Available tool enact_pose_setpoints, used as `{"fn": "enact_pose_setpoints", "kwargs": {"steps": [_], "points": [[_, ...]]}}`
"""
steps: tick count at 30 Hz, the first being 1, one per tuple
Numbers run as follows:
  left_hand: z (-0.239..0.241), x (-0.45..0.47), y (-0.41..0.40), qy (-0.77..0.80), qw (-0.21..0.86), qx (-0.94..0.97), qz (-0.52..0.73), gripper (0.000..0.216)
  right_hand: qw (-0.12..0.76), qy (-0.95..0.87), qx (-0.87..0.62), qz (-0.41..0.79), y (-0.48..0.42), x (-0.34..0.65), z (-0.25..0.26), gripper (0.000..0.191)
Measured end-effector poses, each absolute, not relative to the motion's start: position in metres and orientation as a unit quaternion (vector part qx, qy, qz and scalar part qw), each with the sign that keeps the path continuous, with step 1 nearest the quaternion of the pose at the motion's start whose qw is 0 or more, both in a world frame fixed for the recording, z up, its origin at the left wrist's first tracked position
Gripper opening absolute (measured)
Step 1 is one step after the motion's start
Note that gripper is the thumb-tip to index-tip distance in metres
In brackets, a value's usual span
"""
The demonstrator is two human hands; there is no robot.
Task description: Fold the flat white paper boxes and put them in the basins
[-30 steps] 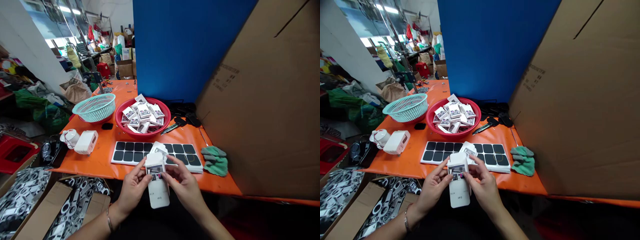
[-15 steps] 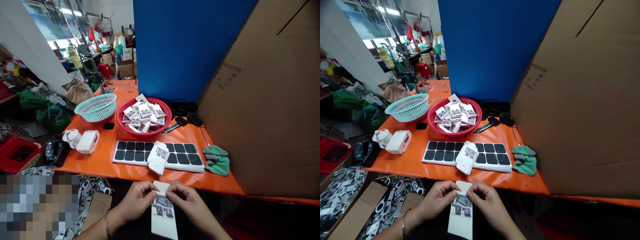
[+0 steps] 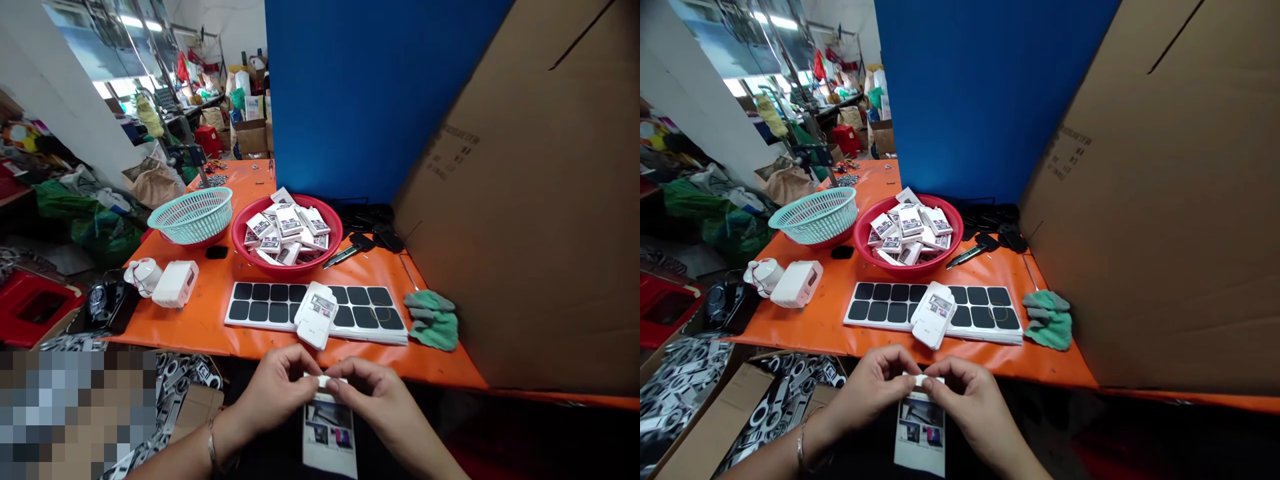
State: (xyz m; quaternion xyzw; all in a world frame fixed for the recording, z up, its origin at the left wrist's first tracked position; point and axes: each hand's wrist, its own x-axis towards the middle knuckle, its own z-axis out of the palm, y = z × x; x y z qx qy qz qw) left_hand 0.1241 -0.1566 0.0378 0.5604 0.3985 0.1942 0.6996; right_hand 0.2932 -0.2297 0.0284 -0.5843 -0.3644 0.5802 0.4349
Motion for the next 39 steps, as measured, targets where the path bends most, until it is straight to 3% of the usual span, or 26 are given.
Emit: {"fn": "enact_pose_setpoints", "kwargs": {"steps": [5, 11, 14, 18, 23, 28, 33, 39], "points": [[0.041, 0.113, -0.155, 0.355, 0.757, 0.525, 0.162, 0.023, 0.445, -0.392, -0.551, 0.588, -0.240, 0.296, 0.025, 0.029], [0.024, 0.093, -0.153, 0.340, 0.709, 0.591, 0.179, 0.027, 0.384, -0.486, -0.557, 0.553, -0.241, 0.307, 0.020, 0.028], [0.016, 0.087, -0.136, 0.426, 0.658, 0.532, 0.321, 0.034, 0.412, -0.464, -0.574, 0.535, -0.201, 0.320, 0.027, 0.035], [0.008, 0.087, -0.108, 0.483, 0.544, 0.483, 0.487, 0.042, 0.555, -0.442, -0.568, 0.418, -0.125, 0.339, 0.033, 0.060], [-0.022, 0.112, -0.104, 0.370, 0.420, 0.768, 0.311, 0.031, 0.335, -0.573, -0.713, 0.227, -0.095, 0.334, -0.005, 0.035], [-0.058, 0.144, -0.107, 0.324, 0.248, 0.906, 0.113, 0.057, 0.232, -0.607, -0.736, 0.191, -0.118, 0.310, -0.046, 0.041], [-0.065, 0.148, -0.103, 0.314, 0.204, 0.925, 0.065, 0.058, 0.213, -0.604, -0.746, 0.183, -0.106, 0.315, -0.047, 0.034], [-0.034, 0.144, -0.100, 0.309, 0.199, 0.924, 0.107, 0.066, 0.293, -0.552, -0.746, 0.228, -0.097, 0.339, -0.023, 0.025]]}}
